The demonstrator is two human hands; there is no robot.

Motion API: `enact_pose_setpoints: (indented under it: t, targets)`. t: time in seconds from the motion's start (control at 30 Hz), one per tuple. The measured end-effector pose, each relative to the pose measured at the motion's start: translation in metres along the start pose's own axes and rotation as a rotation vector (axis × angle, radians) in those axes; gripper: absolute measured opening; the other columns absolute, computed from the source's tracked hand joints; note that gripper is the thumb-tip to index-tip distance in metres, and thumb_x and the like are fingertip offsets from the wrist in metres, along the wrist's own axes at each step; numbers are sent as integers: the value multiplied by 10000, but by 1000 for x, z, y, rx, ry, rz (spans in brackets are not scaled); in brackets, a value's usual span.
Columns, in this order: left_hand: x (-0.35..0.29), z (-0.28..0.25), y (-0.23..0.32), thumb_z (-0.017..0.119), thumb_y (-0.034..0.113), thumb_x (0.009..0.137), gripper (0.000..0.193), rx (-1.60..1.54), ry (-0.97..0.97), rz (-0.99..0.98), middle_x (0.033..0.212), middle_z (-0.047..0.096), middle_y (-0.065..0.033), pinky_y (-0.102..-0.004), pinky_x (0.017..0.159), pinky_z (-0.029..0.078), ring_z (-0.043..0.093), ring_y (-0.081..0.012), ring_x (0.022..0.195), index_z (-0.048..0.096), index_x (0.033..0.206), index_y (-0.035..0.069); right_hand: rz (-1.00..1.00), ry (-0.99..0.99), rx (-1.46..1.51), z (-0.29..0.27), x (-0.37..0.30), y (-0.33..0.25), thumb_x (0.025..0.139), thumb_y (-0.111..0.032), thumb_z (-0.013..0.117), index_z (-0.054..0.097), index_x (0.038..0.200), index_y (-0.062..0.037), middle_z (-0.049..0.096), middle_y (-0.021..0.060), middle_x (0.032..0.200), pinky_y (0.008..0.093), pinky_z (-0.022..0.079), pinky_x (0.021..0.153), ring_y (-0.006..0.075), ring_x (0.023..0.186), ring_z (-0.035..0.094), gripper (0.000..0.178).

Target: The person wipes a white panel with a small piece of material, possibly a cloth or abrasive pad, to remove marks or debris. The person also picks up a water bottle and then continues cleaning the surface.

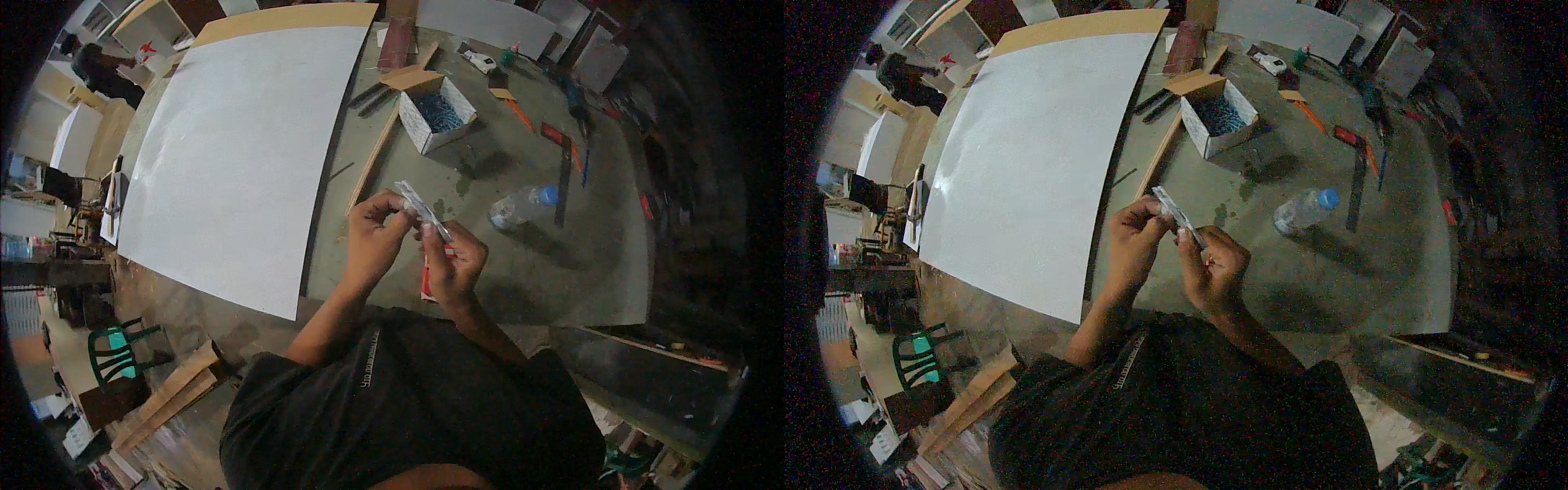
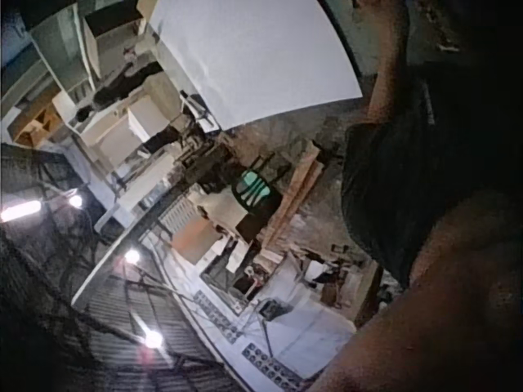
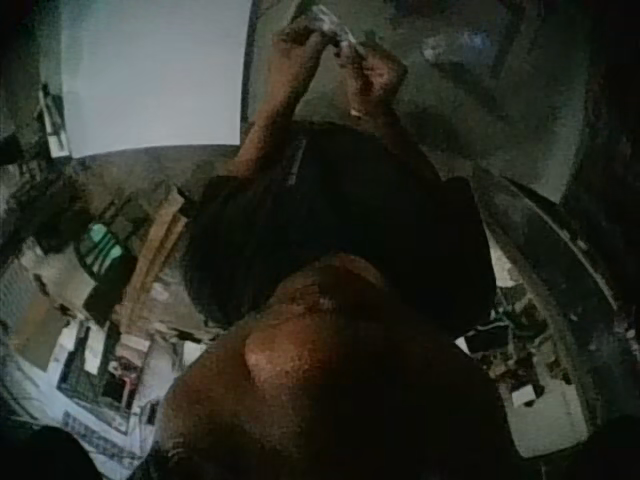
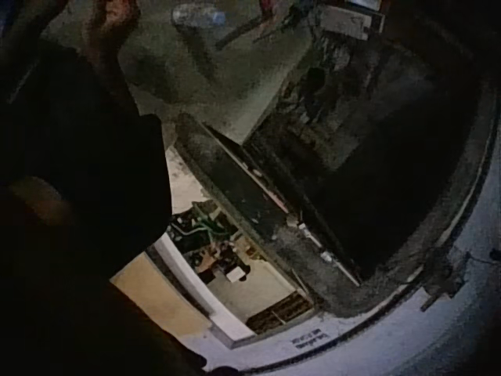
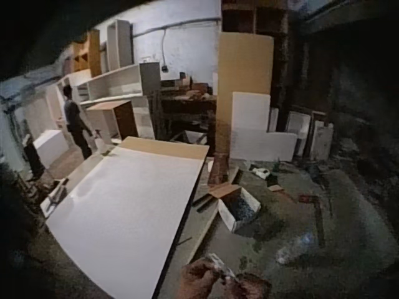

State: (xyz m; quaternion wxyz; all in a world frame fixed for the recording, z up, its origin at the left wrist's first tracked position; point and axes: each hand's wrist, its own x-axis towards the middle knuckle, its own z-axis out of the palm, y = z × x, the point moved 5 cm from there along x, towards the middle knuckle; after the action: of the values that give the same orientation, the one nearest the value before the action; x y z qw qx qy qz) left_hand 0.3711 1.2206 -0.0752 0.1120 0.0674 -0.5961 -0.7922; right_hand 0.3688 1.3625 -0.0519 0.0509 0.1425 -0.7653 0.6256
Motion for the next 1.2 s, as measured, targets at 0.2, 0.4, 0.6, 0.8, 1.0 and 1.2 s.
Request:
enact_pose_setpoints:
  t: [0.2,0.4,0.6,0.8,1.0,1.2]
  targets:
    - [-3,-3,8,615,52,866,82,8,29,-31,830,669,-55,-269,744,497,620,-123,779,654,811,5,97,36,221,-4,3,-13,924,-159,612,681,873,42,653,86,739,252,444,561,108,633,579,219]
    - [-7,0,29,628,50,860,76,1,15,-4,844,652,-47,-263,762,489,621,-136,787,661,838,-15,215,1,409,-6,0,-19,934,-156,603,675,933,65,692,102,832,258,482,606,118,688,618,233]
    - [-6,12,25,643,20,838,45,-111,-48,-65,809,641,-48,-253,713,471,601,-110,761,644,814,-17,96,3,228,-7,-2,-9,916,-154,616,687,840,31,649,62,714,238,422,543,88,617,568,212]
    - [-6,7,23,649,22,805,50,5,-47,17,772,644,-43,-246,687,467,597,-97,739,636,773,-14,-55,19,121,-10,-1,-18,903,-151,628,668,771,22,597,46,643,246,367,501,81,556,507,221]
    - [-6,2,24,590,45,829,95,-43,44,-19,759,648,-37,-235,680,460,594,-91,729,636,768,-11,-84,-48,65,-8,1,-19,894,-141,631,667,762,21,578,44,624,250,344,483,78,538,485,212]
    - [2,-12,24,576,76,854,128,-8,131,2,756,644,-51,-254,707,484,603,-115,735,644,780,-4,-24,-59,126,-5,-1,-19,908,-137,614,702,853,32,620,60,662,227,373,504,70,572,520,199]
